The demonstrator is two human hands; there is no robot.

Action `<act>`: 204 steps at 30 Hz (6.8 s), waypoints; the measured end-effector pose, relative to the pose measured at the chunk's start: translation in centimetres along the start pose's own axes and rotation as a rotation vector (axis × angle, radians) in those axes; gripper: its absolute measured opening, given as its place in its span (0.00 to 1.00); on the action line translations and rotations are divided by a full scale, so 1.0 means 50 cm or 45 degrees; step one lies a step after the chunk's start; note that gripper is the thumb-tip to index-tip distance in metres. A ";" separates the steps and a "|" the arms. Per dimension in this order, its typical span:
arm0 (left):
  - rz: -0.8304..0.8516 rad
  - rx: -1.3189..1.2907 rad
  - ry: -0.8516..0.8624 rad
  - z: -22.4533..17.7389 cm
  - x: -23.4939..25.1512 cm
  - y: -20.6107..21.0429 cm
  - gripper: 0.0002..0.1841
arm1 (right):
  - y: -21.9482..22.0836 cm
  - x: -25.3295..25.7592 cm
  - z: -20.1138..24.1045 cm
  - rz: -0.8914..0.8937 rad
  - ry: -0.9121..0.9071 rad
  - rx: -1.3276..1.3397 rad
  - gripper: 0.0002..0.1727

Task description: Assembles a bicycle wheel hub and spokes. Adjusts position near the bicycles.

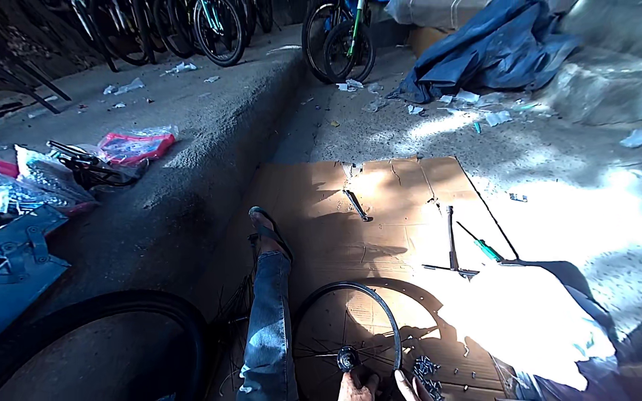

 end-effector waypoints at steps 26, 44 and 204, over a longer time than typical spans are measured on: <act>-0.469 0.976 -0.448 -0.029 -0.040 -0.118 0.25 | -0.032 0.032 0.045 -0.103 -0.406 0.011 0.35; -0.406 0.908 -0.164 -0.043 -0.008 -0.118 0.19 | 0.005 0.050 0.072 0.101 -0.493 -0.011 0.21; -0.448 -0.599 -0.613 -0.038 0.005 -0.015 0.17 | -0.028 0.034 0.057 0.268 -0.428 -0.829 0.26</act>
Point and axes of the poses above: each hand's wrist, its own x-axis towards the middle knuckle, its own y-axis out of the palm, z = x × y, the point moved 7 cm from there along x, towards the middle knuckle, and after that the axes turned 15 degrees about x, right-handed, at the moved point
